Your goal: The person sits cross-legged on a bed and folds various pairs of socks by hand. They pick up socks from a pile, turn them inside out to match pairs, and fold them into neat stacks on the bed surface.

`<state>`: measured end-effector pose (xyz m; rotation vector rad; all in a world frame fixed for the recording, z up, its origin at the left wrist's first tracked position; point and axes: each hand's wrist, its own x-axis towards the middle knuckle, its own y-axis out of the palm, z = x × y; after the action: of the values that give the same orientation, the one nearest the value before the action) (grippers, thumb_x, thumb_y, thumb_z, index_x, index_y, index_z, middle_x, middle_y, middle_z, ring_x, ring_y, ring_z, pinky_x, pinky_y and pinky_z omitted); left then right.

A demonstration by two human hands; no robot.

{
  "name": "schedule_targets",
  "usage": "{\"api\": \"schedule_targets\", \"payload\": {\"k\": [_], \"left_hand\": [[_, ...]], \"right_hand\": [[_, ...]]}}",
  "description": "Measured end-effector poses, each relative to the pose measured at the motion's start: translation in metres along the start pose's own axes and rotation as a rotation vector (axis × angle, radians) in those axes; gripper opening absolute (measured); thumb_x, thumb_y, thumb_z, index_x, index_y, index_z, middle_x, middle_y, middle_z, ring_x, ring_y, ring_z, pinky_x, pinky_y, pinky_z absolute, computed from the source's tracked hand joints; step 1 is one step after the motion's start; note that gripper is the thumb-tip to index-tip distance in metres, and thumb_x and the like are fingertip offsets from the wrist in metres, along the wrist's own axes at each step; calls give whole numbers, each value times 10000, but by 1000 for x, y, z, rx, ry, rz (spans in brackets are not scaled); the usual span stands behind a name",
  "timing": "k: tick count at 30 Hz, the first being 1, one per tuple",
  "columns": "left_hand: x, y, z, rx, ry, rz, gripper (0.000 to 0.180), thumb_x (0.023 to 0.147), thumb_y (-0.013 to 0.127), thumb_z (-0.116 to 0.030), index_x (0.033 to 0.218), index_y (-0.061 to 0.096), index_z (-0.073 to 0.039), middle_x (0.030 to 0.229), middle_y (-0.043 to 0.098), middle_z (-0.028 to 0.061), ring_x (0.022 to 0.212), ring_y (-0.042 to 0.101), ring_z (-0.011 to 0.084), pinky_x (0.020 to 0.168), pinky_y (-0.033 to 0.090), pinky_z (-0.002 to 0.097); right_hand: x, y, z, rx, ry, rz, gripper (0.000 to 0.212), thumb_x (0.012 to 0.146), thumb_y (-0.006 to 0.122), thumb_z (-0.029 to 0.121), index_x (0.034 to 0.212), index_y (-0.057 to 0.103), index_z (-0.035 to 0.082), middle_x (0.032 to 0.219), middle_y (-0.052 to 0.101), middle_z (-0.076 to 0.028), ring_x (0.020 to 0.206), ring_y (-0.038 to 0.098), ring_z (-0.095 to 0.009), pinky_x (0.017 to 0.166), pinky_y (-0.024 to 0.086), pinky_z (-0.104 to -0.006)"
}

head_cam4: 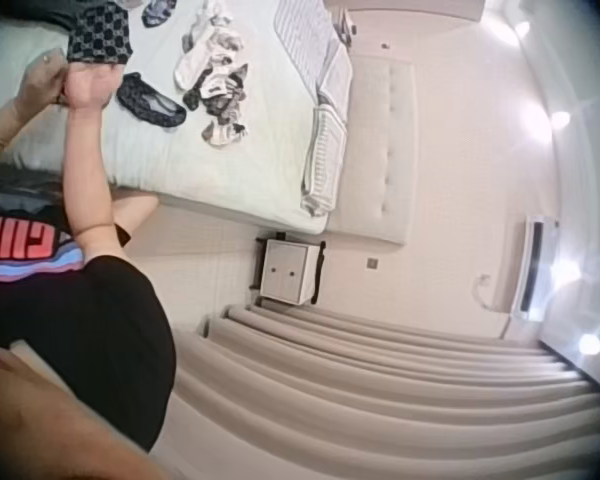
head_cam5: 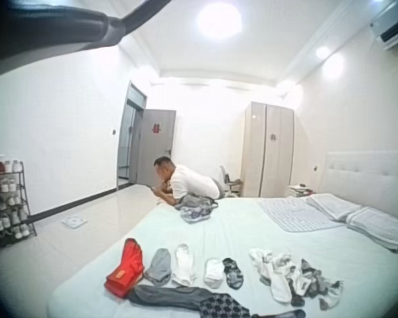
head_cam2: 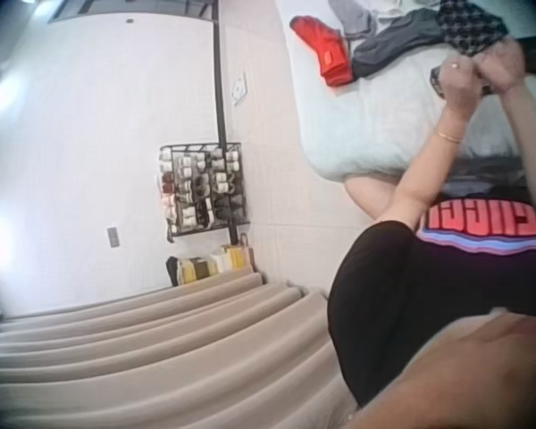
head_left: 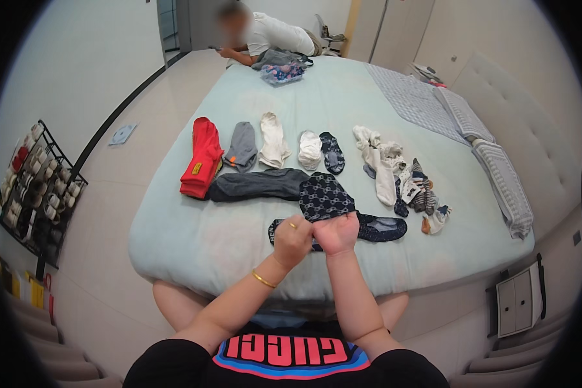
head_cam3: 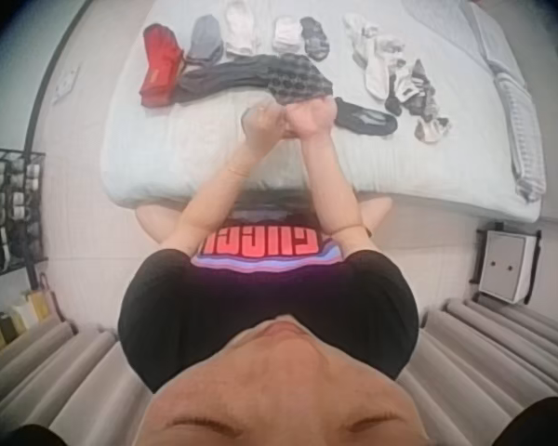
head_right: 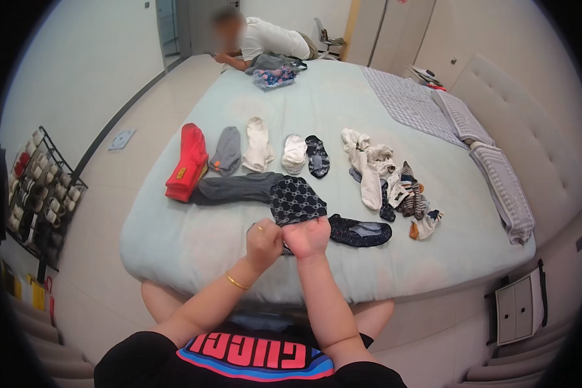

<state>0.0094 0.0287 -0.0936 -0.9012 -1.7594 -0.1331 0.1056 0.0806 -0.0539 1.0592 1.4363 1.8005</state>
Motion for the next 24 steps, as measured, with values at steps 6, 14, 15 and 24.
{"api": "schedule_targets", "payload": {"k": [6,14,15,24], "left_hand": [[46,-25,-20,-296,-196,-238,130,698,618,-58,796,534,-46,776,525,91,690,520,206,602,431,298],[78,-29,15,-607,-684,194,128,823,600,-117,833,584,10,717,571,-18,617,469,20,540,376,181],[77,-27,15,-618,-694,101,149,826,581,-125,776,569,15,617,514,-18,584,424,35,519,352,200],[83,-28,24,-646,-647,79,165,855,541,-140,813,534,19,632,503,-6,607,426,60,562,365,221]], "right_hand": [[-11,6,14,-52,42,-9,534,855,256,323,1239,430,-5,1288,436,-148,1221,364,-295,1048,219,-435],[-16,-10,14,-346,202,33,478,751,381,164,1183,478,-18,1197,519,-134,1137,458,-280,999,303,-410],[-19,-14,15,-459,158,-46,396,724,454,131,1082,527,-22,1073,588,-111,1029,525,-250,912,374,-381],[-33,-13,6,-2690,-162,501,246,672,642,256,783,581,45,760,584,-113,713,567,-254,669,410,-360]]}}
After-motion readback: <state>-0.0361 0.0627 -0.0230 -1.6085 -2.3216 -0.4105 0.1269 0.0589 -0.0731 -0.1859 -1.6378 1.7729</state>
